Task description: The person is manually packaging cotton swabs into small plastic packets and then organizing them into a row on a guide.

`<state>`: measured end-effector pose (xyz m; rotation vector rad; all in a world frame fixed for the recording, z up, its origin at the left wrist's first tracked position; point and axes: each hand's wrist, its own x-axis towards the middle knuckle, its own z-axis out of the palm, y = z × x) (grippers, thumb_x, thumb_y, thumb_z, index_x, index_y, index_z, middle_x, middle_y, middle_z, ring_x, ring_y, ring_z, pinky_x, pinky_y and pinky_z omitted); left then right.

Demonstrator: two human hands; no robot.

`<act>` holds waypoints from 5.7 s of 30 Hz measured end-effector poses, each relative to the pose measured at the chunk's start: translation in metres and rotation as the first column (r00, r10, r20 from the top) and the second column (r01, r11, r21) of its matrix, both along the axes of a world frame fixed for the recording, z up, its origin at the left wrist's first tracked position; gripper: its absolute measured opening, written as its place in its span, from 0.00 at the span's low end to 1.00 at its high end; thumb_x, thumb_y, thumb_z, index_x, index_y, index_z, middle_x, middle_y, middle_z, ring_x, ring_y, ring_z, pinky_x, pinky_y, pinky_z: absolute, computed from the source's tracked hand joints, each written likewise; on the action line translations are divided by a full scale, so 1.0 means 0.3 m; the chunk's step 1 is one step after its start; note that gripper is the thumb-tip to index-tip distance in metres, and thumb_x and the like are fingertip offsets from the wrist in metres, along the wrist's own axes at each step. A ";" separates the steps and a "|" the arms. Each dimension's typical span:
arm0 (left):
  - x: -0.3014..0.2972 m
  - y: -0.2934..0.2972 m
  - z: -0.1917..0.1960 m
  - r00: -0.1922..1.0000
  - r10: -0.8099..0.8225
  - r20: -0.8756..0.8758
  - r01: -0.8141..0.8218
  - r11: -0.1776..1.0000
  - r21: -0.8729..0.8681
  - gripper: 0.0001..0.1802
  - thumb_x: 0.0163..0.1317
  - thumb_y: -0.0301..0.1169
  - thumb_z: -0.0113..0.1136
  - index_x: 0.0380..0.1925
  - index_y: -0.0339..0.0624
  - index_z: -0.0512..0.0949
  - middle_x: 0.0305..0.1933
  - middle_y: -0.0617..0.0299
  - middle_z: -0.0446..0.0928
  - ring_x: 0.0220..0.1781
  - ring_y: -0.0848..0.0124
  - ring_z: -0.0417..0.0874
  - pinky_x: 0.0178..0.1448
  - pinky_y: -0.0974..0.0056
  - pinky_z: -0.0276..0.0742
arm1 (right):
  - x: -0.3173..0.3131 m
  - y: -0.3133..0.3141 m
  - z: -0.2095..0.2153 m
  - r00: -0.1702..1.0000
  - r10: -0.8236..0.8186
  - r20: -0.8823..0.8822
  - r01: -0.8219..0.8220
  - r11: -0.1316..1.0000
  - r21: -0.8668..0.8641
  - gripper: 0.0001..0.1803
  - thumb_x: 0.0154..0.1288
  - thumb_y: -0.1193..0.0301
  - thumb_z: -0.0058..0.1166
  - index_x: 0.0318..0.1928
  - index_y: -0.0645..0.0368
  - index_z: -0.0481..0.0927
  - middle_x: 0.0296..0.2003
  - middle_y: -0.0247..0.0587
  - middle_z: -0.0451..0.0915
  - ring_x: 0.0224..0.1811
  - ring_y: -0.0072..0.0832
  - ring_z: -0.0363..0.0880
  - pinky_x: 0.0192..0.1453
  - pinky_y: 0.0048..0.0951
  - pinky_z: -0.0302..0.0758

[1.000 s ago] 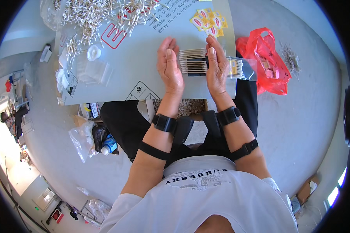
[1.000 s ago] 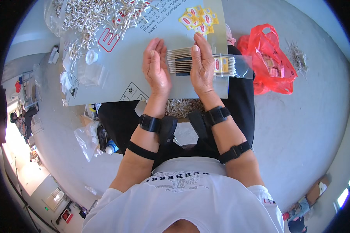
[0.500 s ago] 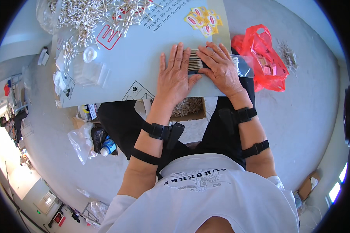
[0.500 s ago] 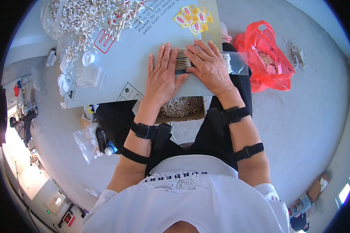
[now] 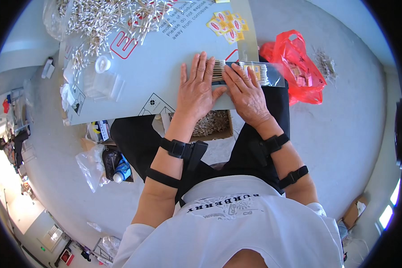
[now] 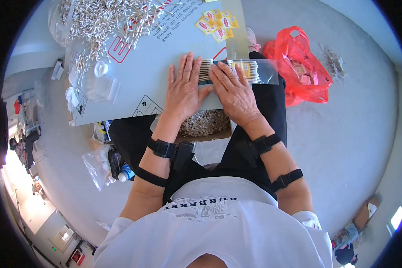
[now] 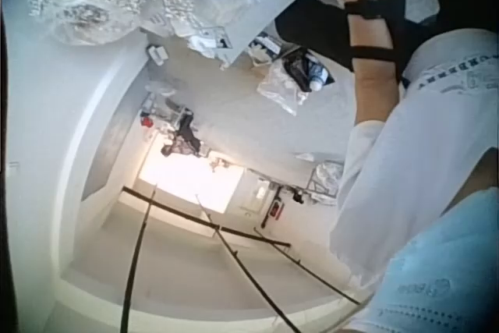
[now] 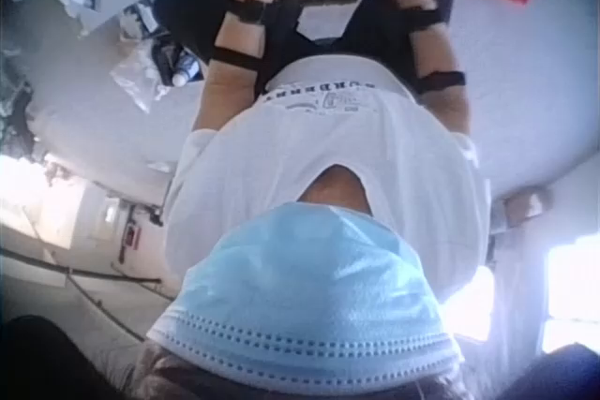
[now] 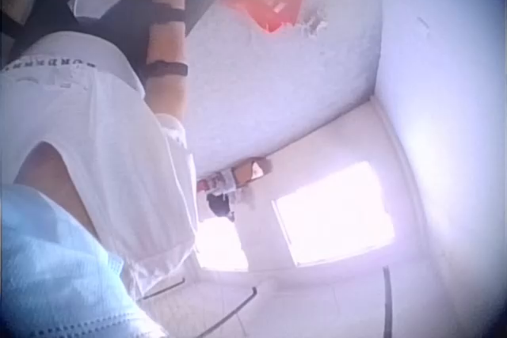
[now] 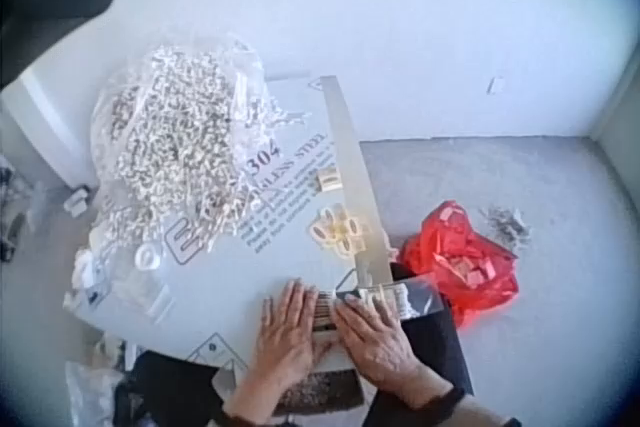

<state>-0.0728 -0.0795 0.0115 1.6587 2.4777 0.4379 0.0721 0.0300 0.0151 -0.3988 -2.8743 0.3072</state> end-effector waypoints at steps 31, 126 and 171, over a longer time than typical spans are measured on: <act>-0.001 -0.001 -0.014 0.999 0.036 0.036 -0.036 0.999 0.000 0.45 0.62 0.55 0.56 0.73 0.45 0.54 0.78 0.55 0.49 0.80 0.61 0.45 0.79 0.44 0.34 | -0.107 0.059 0.012 0.964 -0.076 -0.255 0.009 0.967 -0.253 0.07 0.49 0.74 0.62 0.25 0.59 0.76 0.32 0.38 0.75 0.39 0.40 0.75 0.42 0.40 0.75; 0.180 0.278 -0.059 0.522 -0.253 0.814 -0.527 0.655 0.541 0.28 0.74 0.39 0.45 0.67 0.32 0.61 0.72 0.49 0.60 0.75 0.62 0.58 0.76 0.58 0.52 | 0.028 0.200 -0.198 0.565 -0.819 -0.101 0.021 0.136 -0.990 0.15 0.74 0.64 0.50 0.34 0.63 0.80 0.25 0.24 0.72 0.30 0.12 0.65 0.33 0.20 0.66; -0.225 -0.128 -0.051 0.895 0.389 0.218 -0.446 0.770 0.456 0.20 0.39 0.23 0.61 0.38 0.43 0.77 0.51 0.58 0.73 0.58 0.53 0.69 0.62 0.51 0.62 | -0.328 0.062 -0.017 0.957 -0.161 -0.241 0.020 0.865 -0.501 0.12 0.47 0.82 0.62 0.35 0.61 0.78 0.46 0.45 0.72 0.49 0.46 0.74 0.50 0.43 0.75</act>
